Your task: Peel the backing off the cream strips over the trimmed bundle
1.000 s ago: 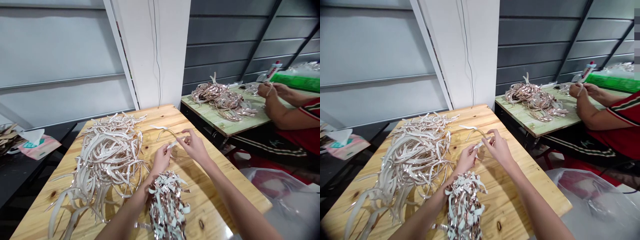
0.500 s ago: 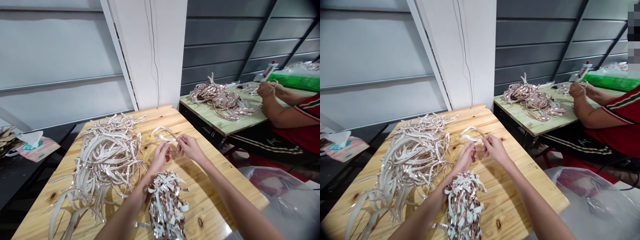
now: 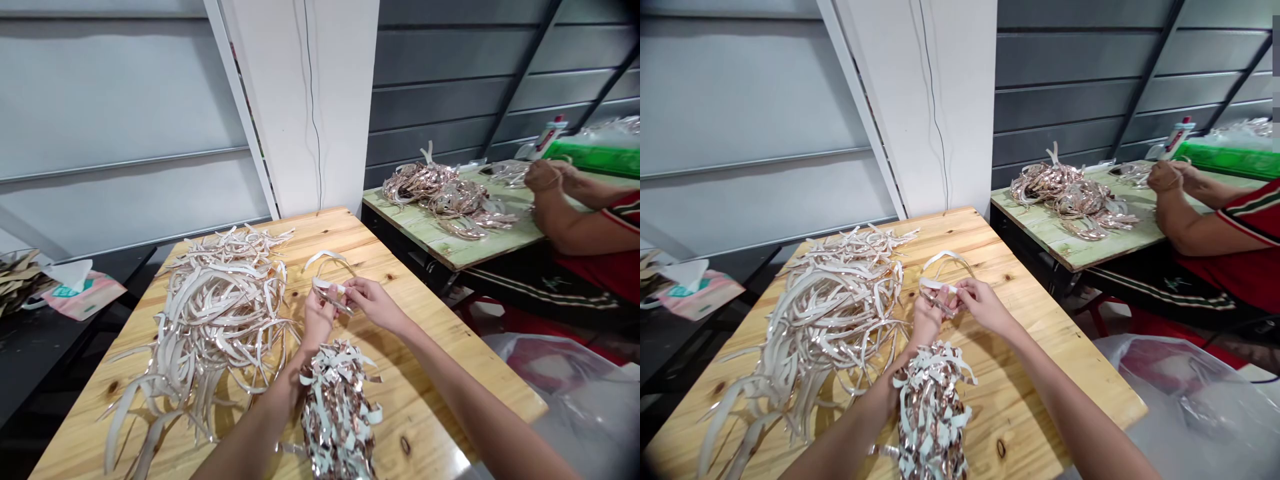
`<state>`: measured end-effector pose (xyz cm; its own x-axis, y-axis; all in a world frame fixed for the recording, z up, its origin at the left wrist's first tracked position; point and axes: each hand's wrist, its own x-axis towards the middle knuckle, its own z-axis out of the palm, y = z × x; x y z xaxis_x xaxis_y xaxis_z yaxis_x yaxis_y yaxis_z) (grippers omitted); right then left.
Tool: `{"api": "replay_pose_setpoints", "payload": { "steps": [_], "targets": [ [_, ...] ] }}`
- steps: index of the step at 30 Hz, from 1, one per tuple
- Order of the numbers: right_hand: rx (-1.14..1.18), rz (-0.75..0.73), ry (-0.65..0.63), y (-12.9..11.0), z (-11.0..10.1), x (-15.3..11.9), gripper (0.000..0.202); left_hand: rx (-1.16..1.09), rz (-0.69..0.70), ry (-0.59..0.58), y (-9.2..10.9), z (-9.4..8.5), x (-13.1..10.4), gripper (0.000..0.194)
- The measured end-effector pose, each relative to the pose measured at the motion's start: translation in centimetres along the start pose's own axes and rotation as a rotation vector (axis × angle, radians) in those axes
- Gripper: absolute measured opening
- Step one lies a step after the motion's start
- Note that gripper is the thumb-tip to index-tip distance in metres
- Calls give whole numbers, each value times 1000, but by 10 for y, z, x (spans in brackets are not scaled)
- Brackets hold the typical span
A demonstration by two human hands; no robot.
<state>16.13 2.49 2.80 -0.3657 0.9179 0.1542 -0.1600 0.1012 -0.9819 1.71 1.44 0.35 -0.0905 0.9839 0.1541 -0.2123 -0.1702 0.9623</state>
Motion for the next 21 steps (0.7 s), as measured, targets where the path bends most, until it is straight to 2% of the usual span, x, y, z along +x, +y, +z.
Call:
{"api": "replay_pose_setpoints", "payload": {
  "steps": [5,9,15,21],
  "targets": [
    [106,56,10,0,4,0,32,34,-1,20,5,1,-2,39],
    [169,77,36,0,4,1,32,-4,10,-10,4,1,0,38],
    [29,-23,63,4,1,2,30,-133,-55,-77,-2,2,4,39],
    [-115,-83,56,7,0,-2,30,-221,-119,-28,-3,-1,3,40]
  ]
}}
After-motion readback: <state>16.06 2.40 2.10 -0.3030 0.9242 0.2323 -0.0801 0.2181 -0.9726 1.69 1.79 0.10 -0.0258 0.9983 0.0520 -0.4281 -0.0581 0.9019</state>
